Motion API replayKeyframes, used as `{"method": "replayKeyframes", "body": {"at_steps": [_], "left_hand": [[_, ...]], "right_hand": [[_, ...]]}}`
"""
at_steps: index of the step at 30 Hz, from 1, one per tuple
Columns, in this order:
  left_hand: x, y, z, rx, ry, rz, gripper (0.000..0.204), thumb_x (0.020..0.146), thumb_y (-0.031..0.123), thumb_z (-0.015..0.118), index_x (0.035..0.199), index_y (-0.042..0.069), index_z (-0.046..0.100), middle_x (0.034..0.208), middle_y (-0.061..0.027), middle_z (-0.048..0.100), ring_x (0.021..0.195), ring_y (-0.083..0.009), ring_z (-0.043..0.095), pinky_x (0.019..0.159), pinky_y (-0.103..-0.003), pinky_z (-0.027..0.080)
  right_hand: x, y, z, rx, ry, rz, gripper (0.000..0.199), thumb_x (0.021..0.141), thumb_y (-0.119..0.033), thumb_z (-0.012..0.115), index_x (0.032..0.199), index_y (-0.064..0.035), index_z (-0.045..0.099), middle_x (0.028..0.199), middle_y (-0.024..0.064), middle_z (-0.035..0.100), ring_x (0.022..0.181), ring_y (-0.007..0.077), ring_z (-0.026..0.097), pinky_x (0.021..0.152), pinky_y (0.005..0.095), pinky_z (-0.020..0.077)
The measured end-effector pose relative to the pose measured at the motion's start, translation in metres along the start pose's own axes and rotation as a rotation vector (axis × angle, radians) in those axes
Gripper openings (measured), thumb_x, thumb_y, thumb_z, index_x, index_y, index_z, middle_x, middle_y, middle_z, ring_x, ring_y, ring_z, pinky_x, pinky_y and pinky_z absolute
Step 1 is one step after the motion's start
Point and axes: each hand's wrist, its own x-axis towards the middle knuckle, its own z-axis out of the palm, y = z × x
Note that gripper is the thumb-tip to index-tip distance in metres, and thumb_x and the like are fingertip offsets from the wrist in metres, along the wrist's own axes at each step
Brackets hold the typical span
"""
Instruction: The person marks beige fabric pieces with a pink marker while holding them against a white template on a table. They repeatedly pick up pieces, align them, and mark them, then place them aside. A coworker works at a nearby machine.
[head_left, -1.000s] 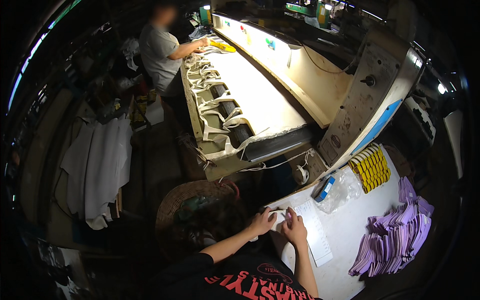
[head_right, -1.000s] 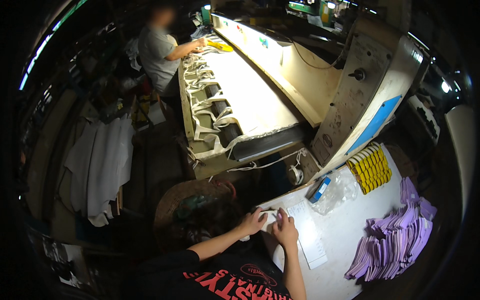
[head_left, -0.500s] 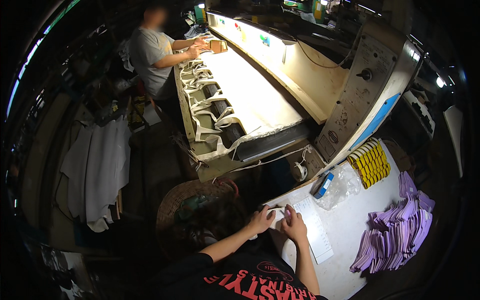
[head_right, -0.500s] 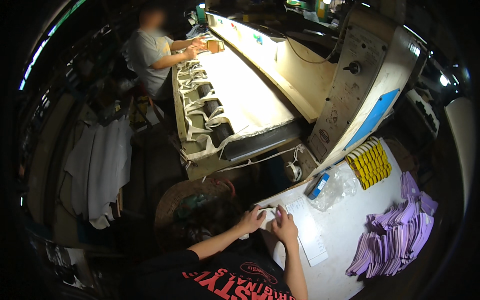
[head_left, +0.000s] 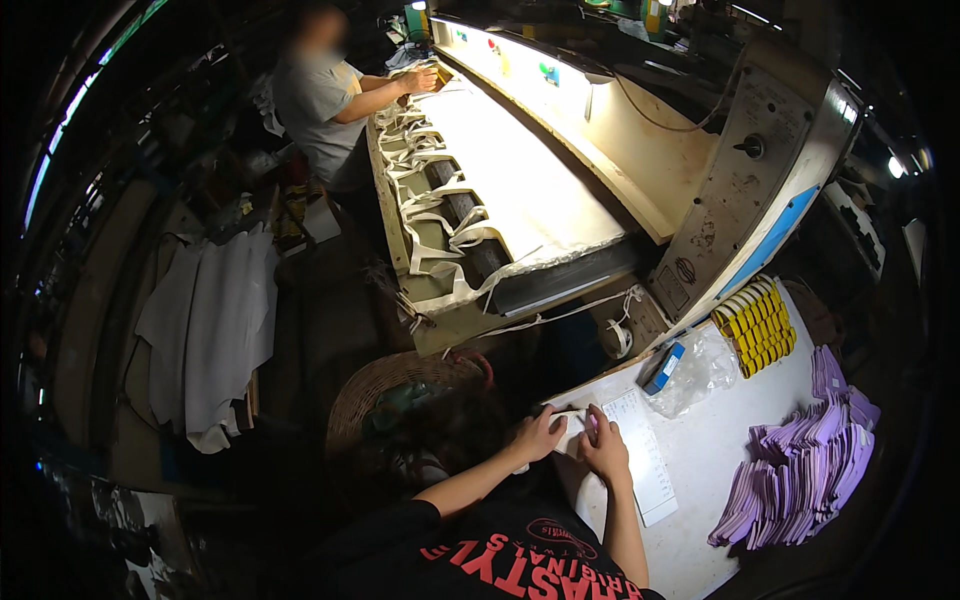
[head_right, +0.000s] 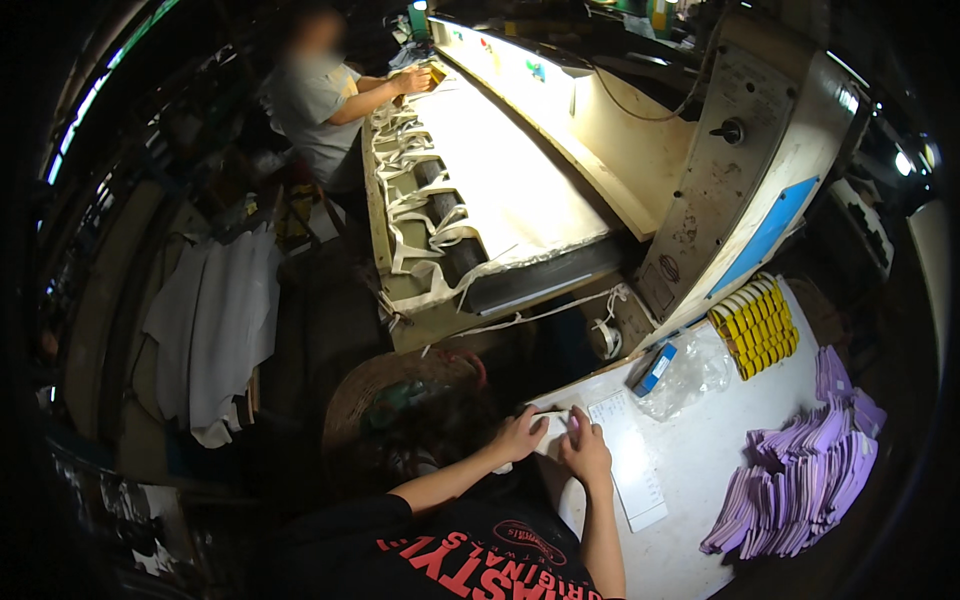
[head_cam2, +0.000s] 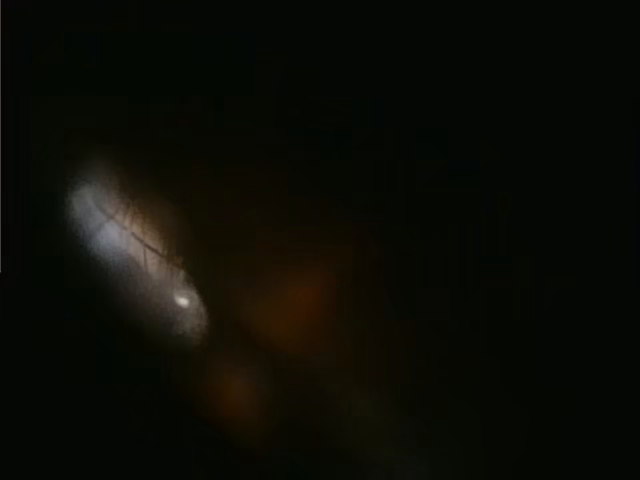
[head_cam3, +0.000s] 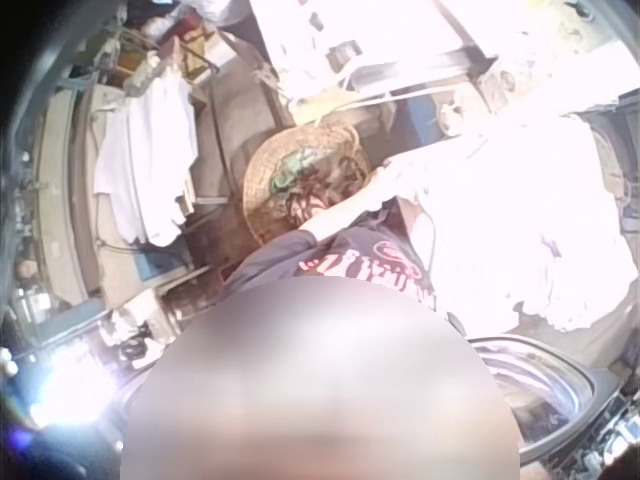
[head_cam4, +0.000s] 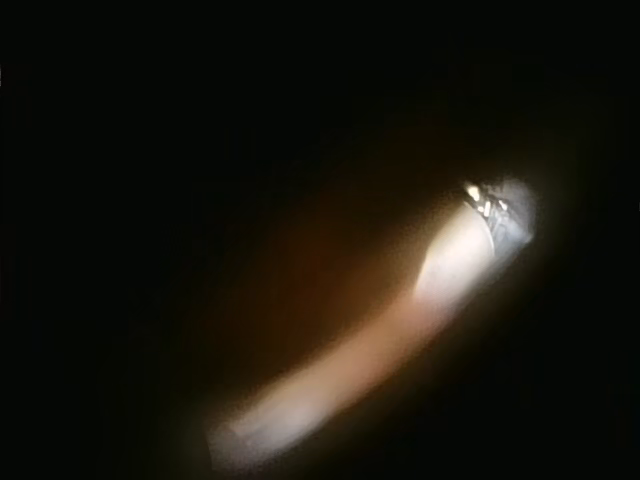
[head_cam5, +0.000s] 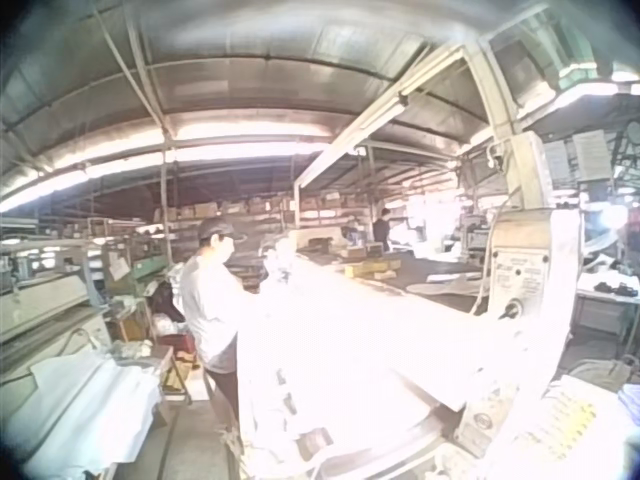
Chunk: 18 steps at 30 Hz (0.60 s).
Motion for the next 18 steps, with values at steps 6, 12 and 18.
{"method": "replayKeyframes", "body": {"at_steps": [6, 12, 18], "left_hand": [[0.0021, -0.0037, 0.0024, -0.001, 0.016, 0.029, 0.044, 0.101, 0.05, 0.058, 0.125, 0.012, 0.058, 0.105, -0.0307, 0.072, 0.095, -0.0556, 0.066, 0.085, -0.062, 0.053], [0.0003, -0.0041, 0.0024, 0.022, 0.022, 0.026, 0.045, 0.101, 0.05, 0.058, 0.125, 0.011, 0.058, 0.104, -0.0304, 0.072, 0.094, -0.0555, 0.066, 0.085, -0.062, 0.053], [0.0015, -0.0026, -0.0027, 0.008, -0.031, 0.003, 0.047, 0.102, 0.051, 0.056, 0.128, 0.012, 0.057, 0.105, -0.0312, 0.072, 0.097, -0.0557, 0.066, 0.088, -0.061, 0.053]], "right_hand": [[-0.0009, -0.002, 0.0, -0.002, 0.008, -0.006, 0.062, 0.093, -0.031, 0.067, 0.152, -0.0274, 0.051, 0.12, 0.0213, 0.065, 0.105, 0.0431, 0.069, 0.09, 0.0502, 0.0572], [-0.0015, -0.0036, -0.0001, 0.003, 0.001, -0.001, 0.061, 0.093, -0.031, 0.067, 0.152, -0.0277, 0.051, 0.121, 0.022, 0.065, 0.105, 0.0437, 0.069, 0.09, 0.0504, 0.0572], [-0.0004, -0.0032, 0.0, 0.001, -0.004, 0.008, 0.062, 0.092, -0.031, 0.067, 0.152, -0.0276, 0.051, 0.12, 0.0219, 0.065, 0.105, 0.043, 0.069, 0.09, 0.0497, 0.0574]]}}
